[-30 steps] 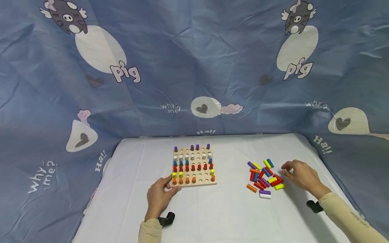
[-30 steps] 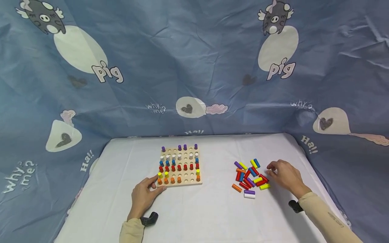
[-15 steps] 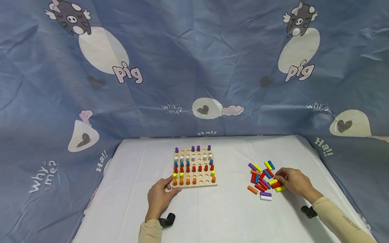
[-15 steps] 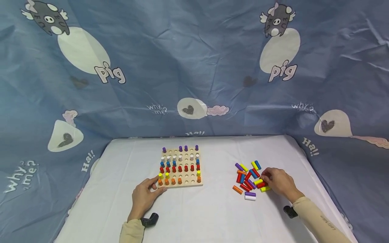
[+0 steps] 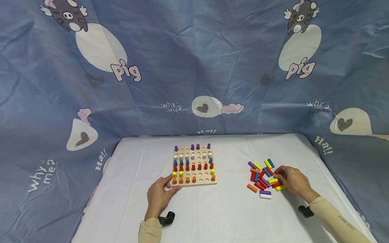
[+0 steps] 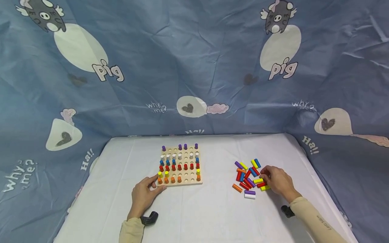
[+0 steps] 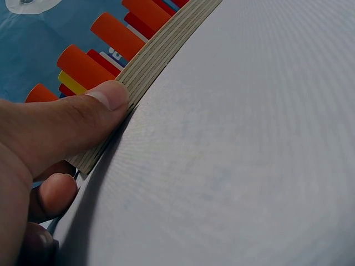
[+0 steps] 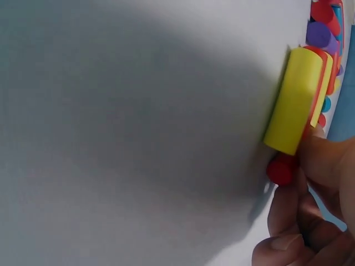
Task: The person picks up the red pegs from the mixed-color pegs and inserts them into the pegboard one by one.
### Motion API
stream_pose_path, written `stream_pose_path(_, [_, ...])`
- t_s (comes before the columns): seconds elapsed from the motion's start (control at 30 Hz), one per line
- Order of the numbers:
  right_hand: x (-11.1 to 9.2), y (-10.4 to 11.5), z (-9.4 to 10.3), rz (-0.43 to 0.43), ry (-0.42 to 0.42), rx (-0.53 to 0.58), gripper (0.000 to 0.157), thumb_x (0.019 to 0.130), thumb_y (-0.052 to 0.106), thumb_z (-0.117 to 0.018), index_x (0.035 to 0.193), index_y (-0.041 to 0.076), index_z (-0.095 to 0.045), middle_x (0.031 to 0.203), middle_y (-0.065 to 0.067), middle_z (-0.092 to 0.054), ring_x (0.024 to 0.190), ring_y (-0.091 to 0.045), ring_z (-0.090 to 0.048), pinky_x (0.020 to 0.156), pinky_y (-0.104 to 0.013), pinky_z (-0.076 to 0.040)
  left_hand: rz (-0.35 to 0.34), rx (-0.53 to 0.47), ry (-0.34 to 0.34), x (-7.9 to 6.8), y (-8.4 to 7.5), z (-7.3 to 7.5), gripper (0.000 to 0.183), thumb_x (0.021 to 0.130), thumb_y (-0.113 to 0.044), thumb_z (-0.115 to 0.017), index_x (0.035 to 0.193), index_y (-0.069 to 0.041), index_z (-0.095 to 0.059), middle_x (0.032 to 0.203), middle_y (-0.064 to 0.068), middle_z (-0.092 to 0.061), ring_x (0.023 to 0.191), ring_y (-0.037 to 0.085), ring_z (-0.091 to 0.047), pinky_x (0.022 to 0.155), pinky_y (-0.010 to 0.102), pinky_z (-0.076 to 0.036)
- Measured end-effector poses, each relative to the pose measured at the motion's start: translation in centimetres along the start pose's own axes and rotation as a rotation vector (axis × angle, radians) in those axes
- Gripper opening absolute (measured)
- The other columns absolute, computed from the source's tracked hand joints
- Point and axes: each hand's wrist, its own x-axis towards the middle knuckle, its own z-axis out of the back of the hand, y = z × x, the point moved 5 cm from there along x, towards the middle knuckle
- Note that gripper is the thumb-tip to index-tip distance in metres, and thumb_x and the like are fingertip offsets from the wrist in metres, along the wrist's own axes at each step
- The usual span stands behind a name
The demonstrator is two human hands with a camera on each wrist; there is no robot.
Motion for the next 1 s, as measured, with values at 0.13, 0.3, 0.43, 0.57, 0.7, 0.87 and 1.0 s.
stream_pose_path(0.13, [-0.1,0.1,-0.2,-0.016,-0.026,0.004,0.019,0.098,0.024,-0.077,0.107,0.007,-0.075,0.093,-0.004,-0.073,0.078,-0.017,-0.062,0.065,-0.034,-0.048,0.010,-0.002,0.004,0.0,-0.1,0.2,0.066,0.075,-0.042,-0.097,0.130,-0.011,-0.077,0.073,-0.009,-0.055,0.059,0.007,-0.037,0.059,0.026,-0.030])
stream_pose_path(0.3, [-0.3,0.1,-0.5,-0.024,-0.057,-0.011,0.021,0.096,0.022,-0.079,0.109,0.006,-0.074,0.094,-0.006,-0.072,0.079,-0.019,-0.061,0.067,-0.035,-0.049,0.012,-0.004,0.003,0.0,-0.2,0.2,0.066,0.076,-0.041,-0.097,0.131,-0.011,-0.077,0.073,-0.008,-0.055,0.060,0.007,-0.037,0.060,0.026,-0.030])
stream_pose_path(0.43, [-0.5,0.1,-0.7,-0.035,-0.054,-0.017,0.021,0.096,0.019,-0.080,0.110,0.005,-0.073,0.094,-0.007,-0.070,0.079,-0.020,-0.059,0.067,-0.035,-0.048,0.018,-0.002,0.009,0.0,-0.1,0.1,0.066,0.076,-0.042,-0.096,0.131,-0.012,-0.077,0.073,-0.009,-0.055,0.060,0.007,-0.037,0.060,0.026,-0.030])
stream_pose_path(0.57, [-0.5,0.2,-1.0,-0.045,-0.026,-0.015,0.021,0.096,0.017,-0.078,0.110,0.003,-0.071,0.094,-0.008,-0.068,0.078,-0.020,-0.057,0.068,-0.034,-0.047,0.021,-0.003,0.006,0.0,0.0,0.2,0.066,0.075,-0.041,-0.097,0.131,-0.012,-0.077,0.073,-0.010,-0.055,0.059,0.007,-0.038,0.060,0.026,-0.030])
stream_pose_path(0.7, [-0.4,0.5,-0.9,-0.038,0.003,-0.025,0.020,0.097,0.017,-0.076,0.109,0.002,-0.069,0.094,-0.007,-0.066,0.079,-0.020,-0.056,0.069,-0.036,-0.048,0.013,-0.008,-0.005,-0.1,-0.1,0.3,0.066,0.075,-0.040,-0.097,0.130,-0.011,-0.077,0.073,-0.009,-0.055,0.060,0.007,-0.038,0.060,0.026,-0.030])
stream_pose_path(0.87, [-0.2,0.9,-0.2,-0.046,0.041,-0.032,0.016,0.099,0.016,-0.073,0.106,0.003,-0.067,0.092,-0.006,-0.065,0.079,-0.020,-0.056,0.068,-0.037,-0.047,-0.001,-0.010,-0.002,-0.2,-0.2,0.2,0.066,0.075,-0.041,-0.097,0.130,-0.011,-0.077,0.073,-0.010,-0.055,0.059,0.007,-0.038,0.060,0.026,-0.031])
stream_pose_path(1.0, [0.4,1.7,0.7,-0.023,0.012,-0.031,0.016,0.101,0.016,-0.070,0.106,0.002,-0.064,0.091,-0.007,-0.066,0.078,-0.020,-0.057,0.065,-0.036,-0.045,0.005,-0.006,-0.004,-0.1,-0.2,0.2,0.065,0.075,-0.041,-0.097,0.130,-0.011,-0.077,0.073,-0.011,-0.055,0.059,0.006,-0.038,0.060,0.026,-0.031])
